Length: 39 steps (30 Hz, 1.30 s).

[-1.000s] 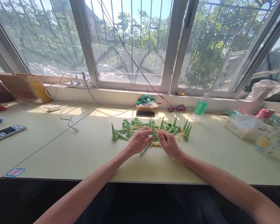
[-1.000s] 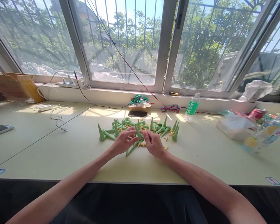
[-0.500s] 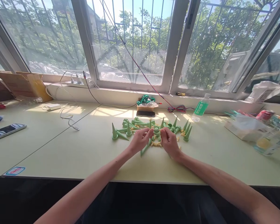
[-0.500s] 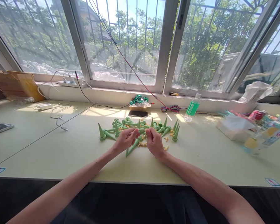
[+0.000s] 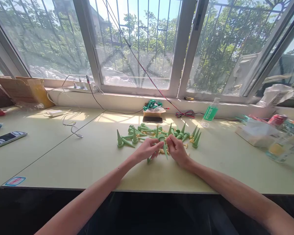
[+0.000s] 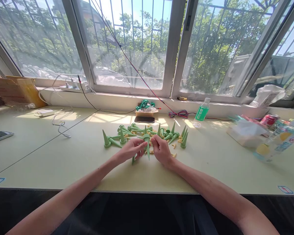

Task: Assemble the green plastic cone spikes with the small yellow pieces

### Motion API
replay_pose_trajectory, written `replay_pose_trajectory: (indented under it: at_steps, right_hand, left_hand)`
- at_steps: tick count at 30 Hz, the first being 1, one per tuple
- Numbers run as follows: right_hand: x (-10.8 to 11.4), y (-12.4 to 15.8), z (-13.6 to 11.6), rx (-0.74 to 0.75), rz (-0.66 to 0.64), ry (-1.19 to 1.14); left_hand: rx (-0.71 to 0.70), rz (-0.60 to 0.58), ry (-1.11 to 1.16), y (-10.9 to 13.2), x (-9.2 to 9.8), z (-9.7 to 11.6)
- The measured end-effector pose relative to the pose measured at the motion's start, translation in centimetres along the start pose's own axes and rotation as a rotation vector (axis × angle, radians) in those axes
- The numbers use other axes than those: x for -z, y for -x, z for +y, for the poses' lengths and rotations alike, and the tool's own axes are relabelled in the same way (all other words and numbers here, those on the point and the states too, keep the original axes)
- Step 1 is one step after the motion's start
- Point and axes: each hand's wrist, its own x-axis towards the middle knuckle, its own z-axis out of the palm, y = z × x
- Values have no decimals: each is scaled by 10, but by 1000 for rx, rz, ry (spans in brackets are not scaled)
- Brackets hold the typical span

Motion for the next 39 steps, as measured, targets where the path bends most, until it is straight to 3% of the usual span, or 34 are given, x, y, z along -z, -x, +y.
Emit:
replay_pose_trajectory:
  at_steps: [8, 20, 25, 29, 39]
  right_hand:
    - [-1, 1, 0, -51, -49, -86]
    - [-4, 1, 0, -186, -95, -441]
    - [-6, 2, -1, -198, -102, -505]
    - [-8, 3, 2, -179, -104, -460]
    - [-3, 2, 1, -126, -89, -255]
  left_hand:
    - [-309, 219, -275, -2, -4, -1]
    - [-428, 216, -400, 1, -5, 2]
    - [-333, 216, -248, -2, -7, -3]
    - [-204, 127, -59, -1, -8, -5]
    - [-72, -50, 200, 1, -2, 2]
